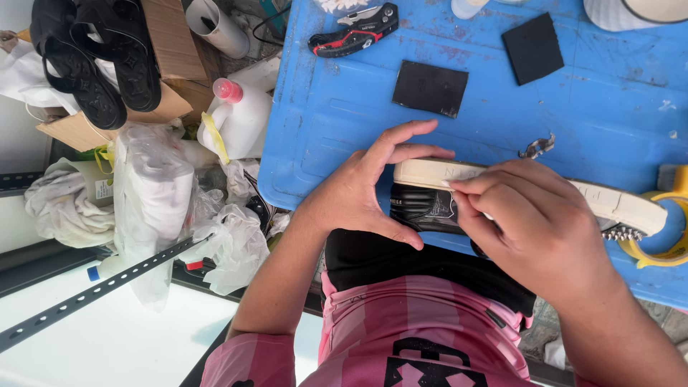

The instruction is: The person cleans a studded sneaker with a brush, then uses a cotton swab to wipe the sole. They apply yellow masking tape along the edge of the sole, pressing it down and trimming excess with a utility knife.

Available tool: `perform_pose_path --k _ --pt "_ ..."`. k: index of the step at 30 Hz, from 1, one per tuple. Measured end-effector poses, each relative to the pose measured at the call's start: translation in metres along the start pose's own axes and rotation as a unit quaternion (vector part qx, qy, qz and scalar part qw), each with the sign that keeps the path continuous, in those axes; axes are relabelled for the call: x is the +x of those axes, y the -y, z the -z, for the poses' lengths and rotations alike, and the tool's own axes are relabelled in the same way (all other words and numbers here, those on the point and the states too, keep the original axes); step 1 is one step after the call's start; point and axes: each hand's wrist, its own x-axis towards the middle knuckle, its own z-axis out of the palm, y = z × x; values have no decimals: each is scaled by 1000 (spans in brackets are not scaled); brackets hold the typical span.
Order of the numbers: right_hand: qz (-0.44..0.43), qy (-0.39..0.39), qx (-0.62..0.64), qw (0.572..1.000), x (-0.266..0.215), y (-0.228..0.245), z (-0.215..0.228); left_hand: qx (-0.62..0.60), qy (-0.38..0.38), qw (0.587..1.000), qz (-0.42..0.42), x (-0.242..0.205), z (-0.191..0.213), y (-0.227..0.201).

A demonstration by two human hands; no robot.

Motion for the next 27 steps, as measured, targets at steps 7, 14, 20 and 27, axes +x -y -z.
perform_pose_path --k 7,14,20,27 --pt "66 15 11 998 14 3 -24 -10 6 1000 7 2 0 0" --pt "15 19 -12 1000 7 5 -8 -12 1 1000 14 0 -1 1" --pt "65 8 -1 998 17 5 -20 -6 4 1000 -1 3 0 1" --pt "-66 -21 9 998 -22 -8 16 2 -3 1000 21 3 -2 -4"
